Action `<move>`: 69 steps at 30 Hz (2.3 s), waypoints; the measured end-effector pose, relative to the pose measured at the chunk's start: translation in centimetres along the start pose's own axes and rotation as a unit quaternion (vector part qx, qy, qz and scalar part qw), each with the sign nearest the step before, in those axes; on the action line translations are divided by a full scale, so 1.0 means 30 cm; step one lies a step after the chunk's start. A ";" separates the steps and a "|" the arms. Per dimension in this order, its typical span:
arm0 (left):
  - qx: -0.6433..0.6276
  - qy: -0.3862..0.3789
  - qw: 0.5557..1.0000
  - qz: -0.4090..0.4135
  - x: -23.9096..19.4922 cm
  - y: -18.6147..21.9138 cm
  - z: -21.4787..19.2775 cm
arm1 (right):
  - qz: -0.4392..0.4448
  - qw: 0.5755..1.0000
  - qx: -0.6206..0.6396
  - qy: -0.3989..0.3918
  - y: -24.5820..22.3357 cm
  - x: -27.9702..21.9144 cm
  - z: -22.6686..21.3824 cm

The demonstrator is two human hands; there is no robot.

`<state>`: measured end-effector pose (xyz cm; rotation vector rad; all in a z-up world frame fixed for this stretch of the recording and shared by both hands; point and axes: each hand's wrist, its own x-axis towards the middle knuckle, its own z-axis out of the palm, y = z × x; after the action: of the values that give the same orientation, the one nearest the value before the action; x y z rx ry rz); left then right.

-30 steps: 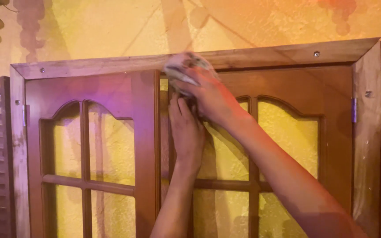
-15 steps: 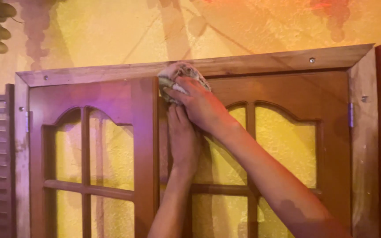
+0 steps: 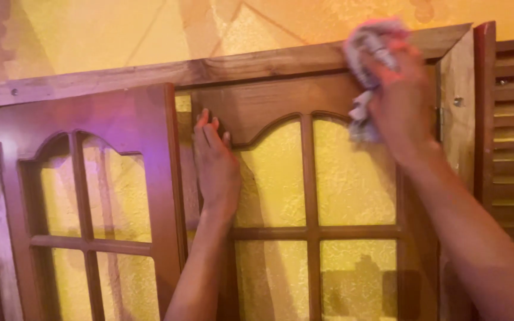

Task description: Wipe and clean the glass panes and wooden frame of a window using a cloth.

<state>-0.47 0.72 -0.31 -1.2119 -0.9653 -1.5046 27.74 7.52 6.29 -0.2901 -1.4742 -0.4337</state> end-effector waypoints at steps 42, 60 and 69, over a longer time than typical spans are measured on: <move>0.125 -0.166 0.976 0.062 -0.540 0.249 -0.216 | -0.251 0.957 0.066 -0.126 -0.154 -0.666 0.014; 0.059 -0.170 0.983 0.026 -0.549 0.255 -0.241 | -0.192 0.971 0.052 -0.135 -0.244 -0.564 0.023; 0.109 -0.026 0.993 -0.028 -0.621 0.266 -0.359 | -0.010 0.988 0.116 -0.097 -0.133 -0.805 -0.050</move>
<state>5.95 -7.95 -20.57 -1.0798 -1.1747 -1.3755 26.28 5.80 -18.13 -0.1344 -1.7020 -0.2510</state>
